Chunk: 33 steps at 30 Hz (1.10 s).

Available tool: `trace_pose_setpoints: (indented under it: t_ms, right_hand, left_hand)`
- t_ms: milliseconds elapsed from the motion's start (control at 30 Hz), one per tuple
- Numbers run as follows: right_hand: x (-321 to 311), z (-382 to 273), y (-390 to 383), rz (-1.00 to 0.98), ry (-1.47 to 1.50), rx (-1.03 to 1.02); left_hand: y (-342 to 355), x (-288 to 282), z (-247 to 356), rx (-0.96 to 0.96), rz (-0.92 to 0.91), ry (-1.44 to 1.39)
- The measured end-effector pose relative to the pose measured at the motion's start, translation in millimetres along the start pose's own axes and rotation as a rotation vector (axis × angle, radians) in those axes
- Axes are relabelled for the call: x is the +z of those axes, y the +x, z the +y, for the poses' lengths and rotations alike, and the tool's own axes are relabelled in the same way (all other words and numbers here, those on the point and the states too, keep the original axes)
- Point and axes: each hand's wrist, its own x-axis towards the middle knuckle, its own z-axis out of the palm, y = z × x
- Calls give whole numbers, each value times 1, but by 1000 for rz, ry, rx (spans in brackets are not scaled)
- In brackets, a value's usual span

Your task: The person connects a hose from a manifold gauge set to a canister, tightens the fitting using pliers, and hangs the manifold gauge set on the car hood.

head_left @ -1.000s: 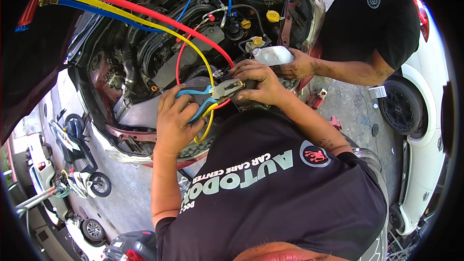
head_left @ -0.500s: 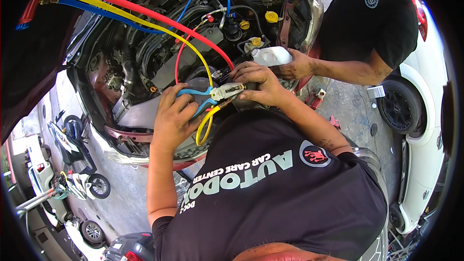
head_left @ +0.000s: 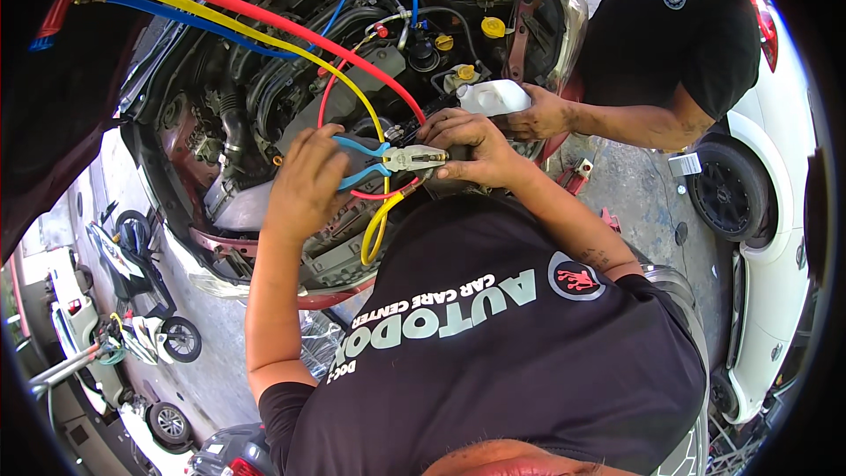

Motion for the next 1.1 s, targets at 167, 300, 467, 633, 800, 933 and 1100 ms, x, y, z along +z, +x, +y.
trace_pose_setpoints:
  t_ms: [167, 300, 467, 633, 800, 933, 1100]
  right_hand:
    - [1, 0, -1, -27, 10, -5]
    - [-2, -2, 1, -48, 33, 6]
    - [-9, -32, 13, -158, -376, -122]
    - [-5, -33, 14, -198, -417, 49]
    - [2, -33, 12, -180, -469, 35]
    - [9, -35, 11, -175, -474, 33]
    - [34, -26, 18, 186, -680, 174]
  left_hand:
    - [16, 2, 4, -138, 2, 50]
    - [32, -4, -1, -52, -90, 104]
    - [21, 10, -18, -58, -79, 84]
    - [16, 15, -16, -75, -35, 80]
    - [4, 9, 3, -167, -65, 56]
    - [-7, 14, 16, -210, -46, 92]
    - [-5, 20, 51, -578, -17, 86]
